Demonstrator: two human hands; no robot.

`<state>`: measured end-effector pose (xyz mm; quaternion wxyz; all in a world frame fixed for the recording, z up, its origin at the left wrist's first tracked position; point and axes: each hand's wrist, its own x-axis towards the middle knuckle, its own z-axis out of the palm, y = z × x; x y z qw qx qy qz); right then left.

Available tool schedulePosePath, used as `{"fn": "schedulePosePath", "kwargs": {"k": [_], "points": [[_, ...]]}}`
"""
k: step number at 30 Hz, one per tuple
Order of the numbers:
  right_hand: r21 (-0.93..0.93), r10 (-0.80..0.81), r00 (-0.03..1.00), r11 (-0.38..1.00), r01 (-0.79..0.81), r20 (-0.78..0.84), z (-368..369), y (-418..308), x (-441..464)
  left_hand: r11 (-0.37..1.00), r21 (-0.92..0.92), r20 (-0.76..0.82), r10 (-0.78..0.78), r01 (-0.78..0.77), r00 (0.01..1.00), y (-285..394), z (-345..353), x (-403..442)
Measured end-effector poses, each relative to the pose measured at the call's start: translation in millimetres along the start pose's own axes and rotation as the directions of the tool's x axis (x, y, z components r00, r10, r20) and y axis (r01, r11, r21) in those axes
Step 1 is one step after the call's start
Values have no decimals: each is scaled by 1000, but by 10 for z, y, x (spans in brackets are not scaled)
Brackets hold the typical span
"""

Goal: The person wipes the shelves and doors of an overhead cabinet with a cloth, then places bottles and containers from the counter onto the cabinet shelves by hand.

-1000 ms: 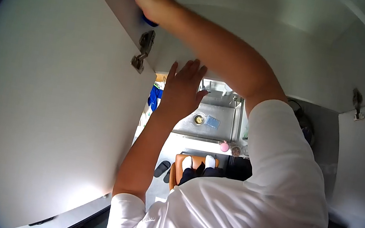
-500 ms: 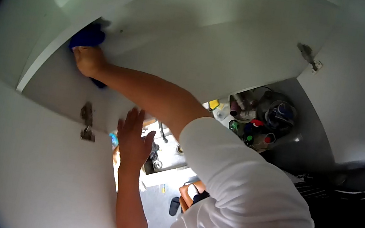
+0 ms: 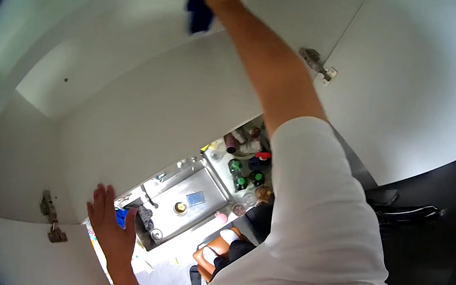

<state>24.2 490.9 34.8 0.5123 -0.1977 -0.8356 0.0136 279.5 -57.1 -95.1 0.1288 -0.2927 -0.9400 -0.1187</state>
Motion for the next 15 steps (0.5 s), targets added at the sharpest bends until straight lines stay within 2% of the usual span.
{"fn": "schedulePosePath", "kwargs": {"k": [1, 2, 3, 4, 5, 8, 9, 11, 12, 13, 15], "points": [[211, -39, 999, 977, 33, 25, -136, 278, 118, 999, 27, 14, -42, 41, 999, 38, 9, 6], [-22, -132, 986, 991, 131, -98, -7, 650, 178, 999, 24, 0, -28, 28, 1000, 34, 19, 10], [-261, -248, 950, 945, 194, -190, 161, 1028, 163, 999, 28, 3, -25, 25, 1000, 37, 28, 15], [-271, -251, 950, 942, 197, -184, 102, 1208, 128, 999, 34, 4, -26, 26, 1000, 45, 31, 17], [-306, -277, 961, 916, 258, -22, -57, 1294, 61, 999, 49, -4, -23, 23, 1000, 80, 29, 23], [-130, -2, 953, 990, 44, 304, -677, 972, -570, 999, 28, 15, -46, 46, 999, 101, 1, 33], [-445, -126, 845, 804, 394, 519, -313, 1199, -914, 999, 22, 8, -39, 39, 999, 84, -2, 44], [-487, -293, 630, 434, 758, 719, -465, 1233, -1209, 999, 29, -27, -13, 14, 1000, 49, 21, 31], [-482, -304, 623, 426, 766, 720, -551, 1225, -1041, 999, 33, -35, -10, 11, 999, 28, 43, -11], [-480, -286, 719, 584, 655, 634, -750, 1135, -813, 999, 29, -28, -15, 15, 999, -6, 54, -30], [-406, -150, 865, 836, 369, 479, -1182, 1033, -477, 999, 48, -61, 29, -26, 998, -44, 77, -30]]}}
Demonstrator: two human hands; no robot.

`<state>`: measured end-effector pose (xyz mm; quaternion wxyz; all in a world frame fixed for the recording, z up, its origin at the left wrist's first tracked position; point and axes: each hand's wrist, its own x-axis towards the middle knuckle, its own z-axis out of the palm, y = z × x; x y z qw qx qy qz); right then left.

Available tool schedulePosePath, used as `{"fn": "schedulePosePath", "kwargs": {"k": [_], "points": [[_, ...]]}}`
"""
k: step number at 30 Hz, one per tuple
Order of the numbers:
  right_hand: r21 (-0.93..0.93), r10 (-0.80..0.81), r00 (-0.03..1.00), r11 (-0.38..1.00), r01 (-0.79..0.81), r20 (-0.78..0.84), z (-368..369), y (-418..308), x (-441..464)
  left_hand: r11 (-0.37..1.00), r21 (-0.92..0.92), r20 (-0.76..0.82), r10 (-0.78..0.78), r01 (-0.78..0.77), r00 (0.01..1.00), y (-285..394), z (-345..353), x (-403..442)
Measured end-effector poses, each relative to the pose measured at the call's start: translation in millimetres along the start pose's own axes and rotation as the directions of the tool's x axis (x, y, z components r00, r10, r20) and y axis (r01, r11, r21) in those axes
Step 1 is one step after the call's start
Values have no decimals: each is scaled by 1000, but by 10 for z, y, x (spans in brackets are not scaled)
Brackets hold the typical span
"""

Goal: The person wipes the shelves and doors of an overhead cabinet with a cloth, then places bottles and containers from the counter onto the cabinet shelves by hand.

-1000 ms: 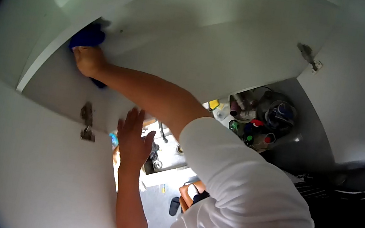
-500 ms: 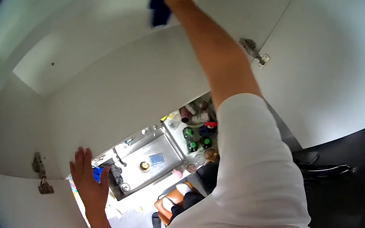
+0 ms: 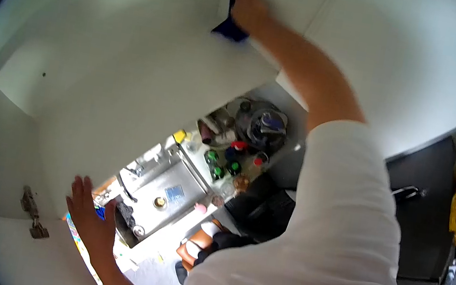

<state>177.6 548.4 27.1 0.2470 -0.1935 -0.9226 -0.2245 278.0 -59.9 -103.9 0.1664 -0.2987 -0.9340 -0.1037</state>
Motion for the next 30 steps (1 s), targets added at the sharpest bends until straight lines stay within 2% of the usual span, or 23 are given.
{"fn": "schedulePosePath", "kwargs": {"k": [2, 4, 6, 7, 8, 11, 12, 14, 16, 17, 18, 20, 22, 23, 25, 26, 27, 28, 29, 30], "points": [[141, 126, 992, 982, -125, 3, -350, 177, -133, 1000, -20, 22, 1, -1, 1000, 18, -4, 8], [-242, -20, 993, 969, 49, 120, -732, 333, -224, 999, -28, -4, -21, 21, 1000, 48, -8, -10], [-567, -113, 963, 789, 236, 244, -1053, 442, -264, 999, -36, -21, -23, 22, 1000, 18, 37, -42], [-586, -160, 944, 809, -41, -287, -639, 502, -386, 999, -47, -43, -26, 24, 999, 12, 64, -43], [-584, -167, 939, 810, -43, -301, -548, 421, -467, 999, -36, -45, -33, 32, 998, 17, 71, -38], [-598, -149, 982, 779, 189, 117, -416, 86, -922, 997, -69, -10, -46, 45, 999, -14, 19, -25], [-437, -204, 979, 880, 185, 5, 56, 145, -854, 998, -54, -9, -36, 35, 999, -32, 15, -40], [-414, -250, 878, 806, 422, 409, -66, -113, -951, 999, -22, 19, -23, 23, 1000, -32, -7, -48], [-89, -215, 798, 944, 317, 564, 7, -316, -990, 999, -8, 66, -40, 40, 997, 14, -53, -42], [39, -176, 859, 983, 179, 480, 322, -372, -985, 1000, -11, 23, -12, 12, 1000, -39, 14, -66], [188, -55, 896, 982, -33, 441, 253, -464, -1023, 1000, -23, 35, -16, 17, 999, -35, -11, -56], [353, -66, 903, 931, -98, 425, 211, -596, -1040, 1000, -26, 13, -4, 4, 1000, -34, -8, -59], [439, -195, 916, 898, 24, 349, 48, -747, -1150, 997, -65, 41, -38, 40, 998, -17, -60, -4], [578, -214, 901, 815, -48, 377, -140, -787, -1245, 995, -80, 60, -50, 54, 997, 19, -75, 10], [743, -310, 915, 668, 18, 257, -246, -857, -1333, 992, -61, 59, -107, 110, 993, 198, -226, 115], [751, -318, 917, 660, 33, 239, -327, -844, -1379, 996, -90, -75, -21, 14, 997, 356, -385, 191], [813, -306, 875, 562, -153, 376, -670, -800, -1451, 991, -103, -208, 64, -87, 976, 531, -588, 276], [824, -313, 804, 452, -341, 505, -974, -723, -1503, 984, -117, -354, 86, -135, 931, 737, -843, 352], [877, -376, 796, 280, -390, 475, -1145, -601, -1513, 974, -125, -492, 104, -188, 864, 891, -1107, 442], [894, -432, 790, 104, -436, 436, -1295, -444, -1513, 980, -49, -590, 127, -193, 797, 929, -1311, 539]]}}
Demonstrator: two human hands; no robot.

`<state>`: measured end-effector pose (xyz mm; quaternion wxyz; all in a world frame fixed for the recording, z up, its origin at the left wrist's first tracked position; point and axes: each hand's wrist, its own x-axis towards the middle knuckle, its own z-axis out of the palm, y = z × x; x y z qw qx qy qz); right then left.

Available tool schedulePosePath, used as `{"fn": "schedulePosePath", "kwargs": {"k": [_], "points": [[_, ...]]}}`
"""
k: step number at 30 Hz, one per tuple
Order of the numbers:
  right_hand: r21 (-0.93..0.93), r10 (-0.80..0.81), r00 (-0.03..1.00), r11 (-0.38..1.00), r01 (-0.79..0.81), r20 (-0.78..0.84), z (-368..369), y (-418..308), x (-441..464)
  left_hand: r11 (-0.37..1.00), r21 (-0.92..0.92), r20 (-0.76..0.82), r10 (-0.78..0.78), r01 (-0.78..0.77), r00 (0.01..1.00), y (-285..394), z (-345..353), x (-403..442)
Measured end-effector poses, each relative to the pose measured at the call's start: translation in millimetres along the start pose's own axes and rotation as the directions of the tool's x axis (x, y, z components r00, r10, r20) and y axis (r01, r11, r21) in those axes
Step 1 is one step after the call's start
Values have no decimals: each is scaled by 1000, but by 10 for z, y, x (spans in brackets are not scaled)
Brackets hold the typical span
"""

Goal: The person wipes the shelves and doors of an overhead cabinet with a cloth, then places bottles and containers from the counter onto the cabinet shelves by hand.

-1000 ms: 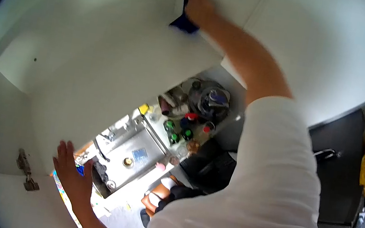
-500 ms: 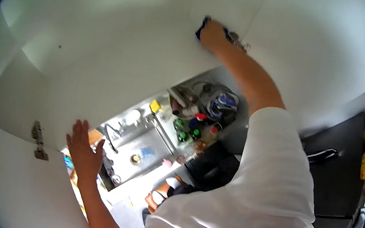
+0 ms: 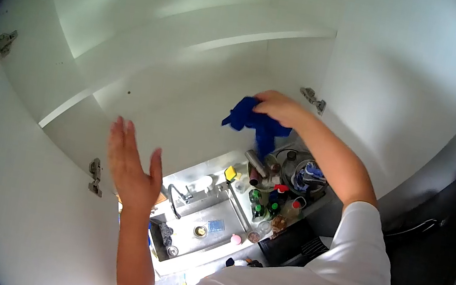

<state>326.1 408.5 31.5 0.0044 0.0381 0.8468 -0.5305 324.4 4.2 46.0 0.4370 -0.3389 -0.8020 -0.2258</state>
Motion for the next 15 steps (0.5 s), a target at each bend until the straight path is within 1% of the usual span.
{"fn": "schedulePosePath", "kwargs": {"k": [1, 2, 3, 4, 5, 6, 7, 8, 9, 10, 11, 13, 14, 15], "points": [[162, -30, 999, 986, 34, -23, -158, -131, -137, 997, 63, -108, 47, -41, 993, 17, -80, 170], [176, -43, 991, 982, 65, -124, -300, -403, -324, 997, 68, -112, 45, -37, 993, 27, -130, 337], [370, -164, 974, 905, 212, -155, -412, -708, -562, 991, 124, -212, 68, -42, 975, 30, -181, 484], [378, -283, 941, 864, 334, -184, -686, -846, -604, 982, 182, -306, 98, -43, 947, 13, -219, 581], [330, -240, 944, 893, 306, -228, -984, -1114, -730, 982, 186, -306, 100, -43, 947, -25, -236, 650], [259, -314, 864, 864, 432, -394, -1059, -1442, -916, 971, 240, -278, 87, -18, 957, -76, -240, 715], [144, -348, 810, 876, 460, -473, -1290, -1645, -956, 956, 292, -250, 72, 4, 965, -119, -249, 738], [101, -331, 753, 880, 464, -569, -1423, -1861, -1017, 958, 287, -252, 73, 2, 965, -172, -255, 735], [-205, -438, 641, 890, 407, -631, -1572, -2027, -1035, 948, 318, -172, 48, 9, 984, -224, -228, 737], [-511, -601, 459, 798, 318, -654, -1481, -2170, -1100, 936, 352, -95, 18, 16, 995, -269, -217, 734], [-751, -756, 282, 643, 152, -591, -1388, -2257, -1111, 937, 349, -99, 21, 15, 995, -288, -165, 730], [-736, -704, 383, 671, 84, -598, -1592, -2130, -797, 935, 355, -112, 34, 8, 993, -311, -65, 697], [-898, -793, 460, 239, -369, -400, -1679, -1980, -581, 936, 351, -109, 36, 5, 993, -317, -47, 684], [-995, -879, 467, 88, -51, -102, -2233, -1488, -37, 932, 362, -118, 51, -5, 992, -333, -35, 675]]}}
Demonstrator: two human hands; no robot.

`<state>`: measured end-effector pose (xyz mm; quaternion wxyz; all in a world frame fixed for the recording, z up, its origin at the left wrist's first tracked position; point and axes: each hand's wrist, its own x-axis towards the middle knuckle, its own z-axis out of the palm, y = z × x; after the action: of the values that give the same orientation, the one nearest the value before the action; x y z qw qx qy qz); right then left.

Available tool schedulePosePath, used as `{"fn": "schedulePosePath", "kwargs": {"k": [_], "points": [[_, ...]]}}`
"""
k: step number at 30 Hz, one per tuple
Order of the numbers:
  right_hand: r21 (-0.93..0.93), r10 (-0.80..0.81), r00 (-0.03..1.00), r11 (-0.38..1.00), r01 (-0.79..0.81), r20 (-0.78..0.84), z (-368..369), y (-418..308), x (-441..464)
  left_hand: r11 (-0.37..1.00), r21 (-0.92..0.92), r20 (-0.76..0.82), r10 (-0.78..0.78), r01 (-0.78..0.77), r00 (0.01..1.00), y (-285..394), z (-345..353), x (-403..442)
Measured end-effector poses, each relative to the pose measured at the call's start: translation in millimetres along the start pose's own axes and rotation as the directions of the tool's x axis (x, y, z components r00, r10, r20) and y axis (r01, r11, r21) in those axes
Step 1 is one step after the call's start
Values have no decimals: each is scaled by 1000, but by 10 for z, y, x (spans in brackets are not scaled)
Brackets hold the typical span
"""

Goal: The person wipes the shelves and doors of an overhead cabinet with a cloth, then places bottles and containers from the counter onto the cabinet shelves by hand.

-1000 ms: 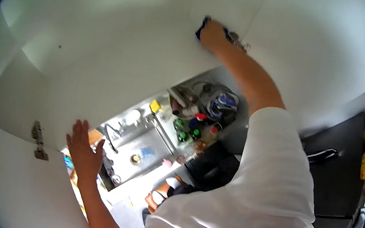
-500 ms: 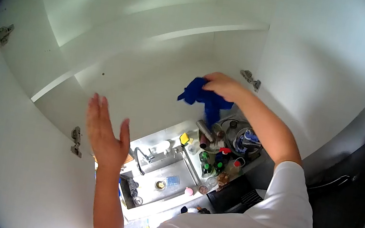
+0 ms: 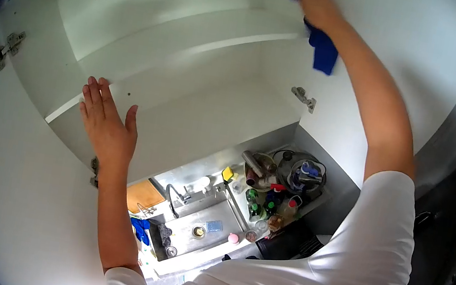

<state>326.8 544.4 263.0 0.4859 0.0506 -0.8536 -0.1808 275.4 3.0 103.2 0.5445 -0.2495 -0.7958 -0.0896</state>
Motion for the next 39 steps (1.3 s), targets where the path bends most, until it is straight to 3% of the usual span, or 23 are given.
{"fn": "schedulePosePath", "kwargs": {"k": [1, 2, 4, 5, 7, 9, 13, 16, 17, 19, 21, 23, 24, 26, 27, 28, 30, 31, 33, 35, 37, 38, 39], "points": [[19, 171, 837, 977, -211, 520, -184, -377, -54, 1000, 14, -21, 10, -10, 1000, -19, 11, 12], [-92, 305, 670, 938, -334, 676, -9, -450, -157, 1000, 22, -30, 13, -12, 999, -27, -3, 31], [-58, 406, 531, 831, -554, 744, -25, -536, -43, 996, 88, 44, 12, -16, 999, -33, -78, 38], [-46, 395, 538, 835, -549, 744, -70, -638, 29, 995, 100, 44, 6, -11, 999, -38, -99, 51], [88, 429, 469, 659, -747, 772, -142, -872, 150, 997, 73, 91, 2, -9, 996, -54, -146, 66], [345, 223, 566, 602, -720, 793, -36, -1223, 397, 998, 68, 94, -15, 9, 995, -56, -158, 65], [655, -170, 654, 415, -631, 737, 92, -3048, 1258, 999, 46, 123, 3, -9, 992, -83, -217, 74], [784, -455, 648, 460, -417, 611, -20, -4384, 1895, 999, -32, 79, 31, -29, 996, -217, -182, 31], [798, -474, 651, 449, -401, 593, -178, -4498, 1880, 997, -80, 51, 19, -15, 999, -210, -208, 19], [776, -499, 595, 371, -510, 630, -453, -4623, 1823, 1000, 26, 62, -9, 8, 998, -192, -250, 1], [888, -601, 660, 233, -396, 451, -254, -4290, 1674, 992, 121, 77, -32, 22, 997, -145, -275, 15], [899, -515, 738, 266, -347, 437, -197, -3761, 1383, 1000, 5, 112, -3, 3, 994, -42, -276, 72], [880, -507, 735, 394, -266, 450, -210, -3427, 1261, 992, -49, 38, 117, -115, 992, 63, -267, 120], [841, -379, 788, 448, -302, 485, -177, -2770, 914, 976, -169, -127, 113, -134, 985, 217, -206, 193], [782, -241, 803, 490, -384, 545, -243, -2458, 715, 978, -164, -122, 109, -128, 987, 178, -177, 231], [663, -146, 719, 542, -516, 679, -406, -2204, 584, 989, -96, -123, 98, -111, 987, 110, -151, 281], [554, -70, 736, 707, -440, 674, -69, -1619, 375, 996, -17, -132, 83, -86, 988, -39, -155, 303], [563, -83, 741, 708, -427, 667, -112, -1685, 446, 998, 20, -76, 65, -64, 995, -118, -177, 284], [315, 54, 578, 795, -518, 814, -253, -1921, 605, 997, 75, -22, 38, -36, 999, -240, -238, 225], [459, -20, 583, 640, -617, 812, 131, -2387, 916, 996, 77, -55, -40, 44, 998, -323, -308, 153], [521, -49, 656, 653, -550, 753, -28, -3203, 1283, 985, 120, -91, -110, 121, 990, -463, -375, 71], [553, -207, 587, 663, -504, 783, -115, -3509, 1563, 971, 143, -119, -178, 194, 977, -522, -387, 46], [638, -277, 610, 571, -517, 743, 174, -3880, 1817, 968, 151, -129, -180, 198, 975, -589, -367, 30]]}}
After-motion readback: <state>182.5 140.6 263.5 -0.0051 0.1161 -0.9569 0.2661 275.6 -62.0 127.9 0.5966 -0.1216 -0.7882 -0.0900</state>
